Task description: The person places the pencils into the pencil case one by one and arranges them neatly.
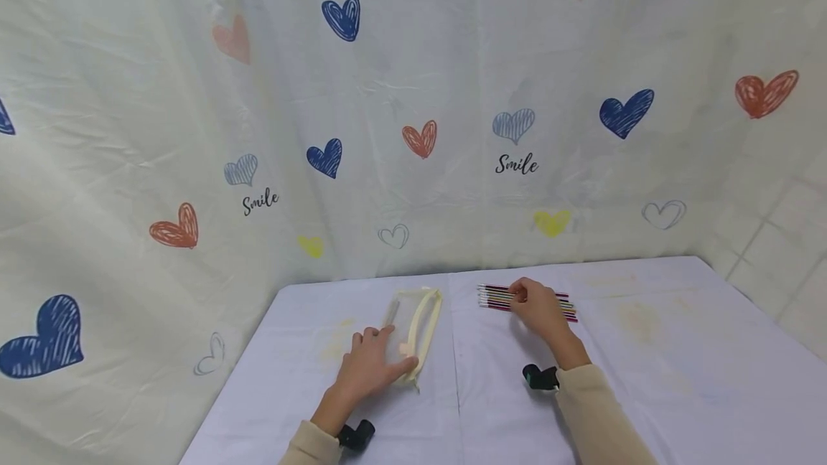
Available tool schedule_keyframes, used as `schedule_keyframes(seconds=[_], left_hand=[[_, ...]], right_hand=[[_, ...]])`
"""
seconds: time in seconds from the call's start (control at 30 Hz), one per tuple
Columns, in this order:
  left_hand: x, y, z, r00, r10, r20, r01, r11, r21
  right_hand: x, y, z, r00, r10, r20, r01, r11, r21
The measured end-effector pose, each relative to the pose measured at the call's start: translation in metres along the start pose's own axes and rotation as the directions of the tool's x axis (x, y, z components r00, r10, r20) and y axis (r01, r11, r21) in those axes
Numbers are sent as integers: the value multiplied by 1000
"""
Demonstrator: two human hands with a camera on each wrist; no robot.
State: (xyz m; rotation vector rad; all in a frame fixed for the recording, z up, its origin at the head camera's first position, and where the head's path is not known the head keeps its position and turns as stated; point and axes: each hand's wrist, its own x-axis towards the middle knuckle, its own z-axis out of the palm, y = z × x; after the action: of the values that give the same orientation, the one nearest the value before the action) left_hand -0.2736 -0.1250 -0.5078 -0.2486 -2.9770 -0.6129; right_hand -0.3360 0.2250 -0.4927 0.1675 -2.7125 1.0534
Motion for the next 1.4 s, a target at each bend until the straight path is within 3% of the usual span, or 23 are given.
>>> schedule_keyframes(seconds=[0.53,0.77,1.17,1.4], left_hand=[[2,-3,2,1000,0,6,0,1000,-11],[2,-3,0,1000,6,2,-6,1000,-7],[-1,0,-2,1000,2,3,-2,1000,-9],[0,0,-2,1000,0,12,0,1000,-10]], right_hand=[[0,10,-8,992,40,121,-15,979,-203],[1,11,-6,991,-9,134,43,967,-250],[-1,15,1,982,-113,154,149,957,-250],[0,12,0,976,-62,210,115,961,-251]])
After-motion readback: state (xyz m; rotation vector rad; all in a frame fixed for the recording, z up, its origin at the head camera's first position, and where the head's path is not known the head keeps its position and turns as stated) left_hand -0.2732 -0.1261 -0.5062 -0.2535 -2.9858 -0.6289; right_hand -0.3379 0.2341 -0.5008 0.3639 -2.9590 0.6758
